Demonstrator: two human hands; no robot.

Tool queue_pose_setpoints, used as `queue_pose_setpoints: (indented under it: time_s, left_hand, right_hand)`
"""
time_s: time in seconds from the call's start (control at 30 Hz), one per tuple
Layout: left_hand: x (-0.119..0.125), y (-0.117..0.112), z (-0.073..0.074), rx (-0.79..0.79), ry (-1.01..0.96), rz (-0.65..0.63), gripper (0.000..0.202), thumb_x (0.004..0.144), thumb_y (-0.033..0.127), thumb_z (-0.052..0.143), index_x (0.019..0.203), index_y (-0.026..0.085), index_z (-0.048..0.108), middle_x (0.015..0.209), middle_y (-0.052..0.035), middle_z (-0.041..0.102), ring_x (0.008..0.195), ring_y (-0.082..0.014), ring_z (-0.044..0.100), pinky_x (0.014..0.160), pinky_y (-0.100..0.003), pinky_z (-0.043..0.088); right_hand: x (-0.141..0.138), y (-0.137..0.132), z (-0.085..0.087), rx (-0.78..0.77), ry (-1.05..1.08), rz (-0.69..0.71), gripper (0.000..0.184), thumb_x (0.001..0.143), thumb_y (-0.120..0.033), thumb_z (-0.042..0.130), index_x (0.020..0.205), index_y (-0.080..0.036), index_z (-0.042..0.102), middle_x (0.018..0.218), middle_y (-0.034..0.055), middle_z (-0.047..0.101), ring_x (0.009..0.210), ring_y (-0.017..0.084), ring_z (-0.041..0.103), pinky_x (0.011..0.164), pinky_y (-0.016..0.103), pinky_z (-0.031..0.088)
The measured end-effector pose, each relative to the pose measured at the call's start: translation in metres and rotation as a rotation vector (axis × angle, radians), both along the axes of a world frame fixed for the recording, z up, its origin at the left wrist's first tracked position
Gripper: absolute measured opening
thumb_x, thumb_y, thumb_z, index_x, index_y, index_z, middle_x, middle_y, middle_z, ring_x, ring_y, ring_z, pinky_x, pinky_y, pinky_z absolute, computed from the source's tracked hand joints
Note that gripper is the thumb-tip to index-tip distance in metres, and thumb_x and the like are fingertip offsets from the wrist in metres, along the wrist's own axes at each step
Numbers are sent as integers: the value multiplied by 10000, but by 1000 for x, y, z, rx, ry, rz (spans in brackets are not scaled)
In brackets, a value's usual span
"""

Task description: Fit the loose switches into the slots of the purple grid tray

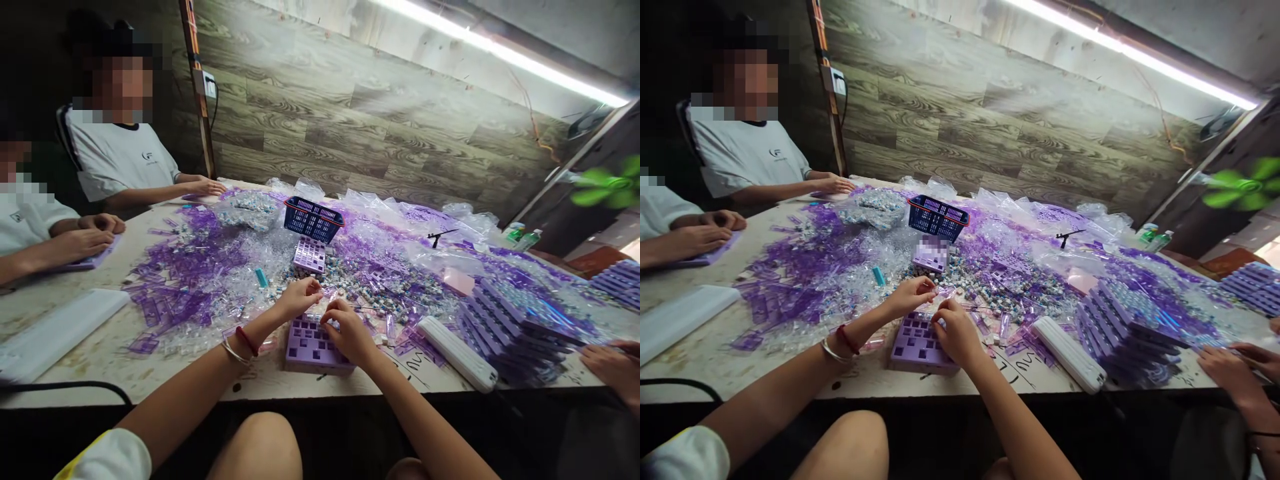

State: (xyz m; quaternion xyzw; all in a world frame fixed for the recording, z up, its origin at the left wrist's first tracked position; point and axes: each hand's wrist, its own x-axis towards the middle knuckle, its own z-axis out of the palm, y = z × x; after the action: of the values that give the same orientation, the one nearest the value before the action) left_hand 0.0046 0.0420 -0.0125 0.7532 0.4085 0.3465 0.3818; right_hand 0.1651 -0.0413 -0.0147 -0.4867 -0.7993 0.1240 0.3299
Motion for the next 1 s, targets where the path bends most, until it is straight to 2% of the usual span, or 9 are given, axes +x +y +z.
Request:
queue_pose_setpoints:
  time_s: [0.2, 0.4, 0.63, 0.77, 0.87, 1.0]
  left_hand:
    - [-1, 0, 2, 41, 40, -26, 206, 720, 280, 603, 863, 132, 619, 849, -64, 691, 781, -197, 643, 696, -275, 478]
    - [-3, 0, 3, 74, 126, -77, 215, 694, 314, 620, 818, 144, 664, 807, -43, 691, 732, -182, 625, 637, -246, 467]
    - [-3, 2, 3, 77, 155, -98, 225, 695, 333, 613, 787, 136, 673, 778, -43, 680, 701, -173, 606, 609, -233, 444]
    - [-5, 5, 2, 53, 140, -142, 239, 683, 335, 625, 793, 128, 668, 785, -46, 675, 693, -168, 602, 606, -231, 438]
    - [-9, 7, 5, 15, 149, -212, 238, 664, 321, 647, 805, 130, 668, 775, -38, 672, 687, -160, 597, 601, -224, 430]
    - [-15, 6, 14, -55, 176, -315, 259, 641, 321, 699, 820, 136, 673, 760, -27, 664, 714, -158, 594, 610, -215, 429]
  right_hand:
    - [0, -2, 3, -16, -43, -19, 169, 784, -49, 580, 785, -195, 666, 939, 55, 583, 912, 181, 581, 850, 326, 480]
    - [0, -3, 4, -23, -84, -28, 176, 807, -56, 563, 814, -195, 670, 964, 67, 599, 925, 189, 592, 859, 337, 481]
    - [0, -1, -1, -20, -29, -51, 145, 795, -72, 603, 799, -192, 682, 943, 61, 607, 916, 188, 592, 852, 332, 482]
    - [2, -2, 2, -14, 17, -26, 141, 776, -73, 630, 773, -198, 694, 937, 52, 616, 897, 179, 602, 846, 327, 484]
    - [7, -2, 8, 12, 79, 4, 109, 794, -117, 632, 801, -201, 700, 931, 53, 627, 859, 172, 612, 792, 308, 497]
    - [18, -2, 12, 57, 149, -32, 125, 814, -137, 601, 875, -199, 692, 922, 52, 638, 774, 153, 604, 674, 272, 498]
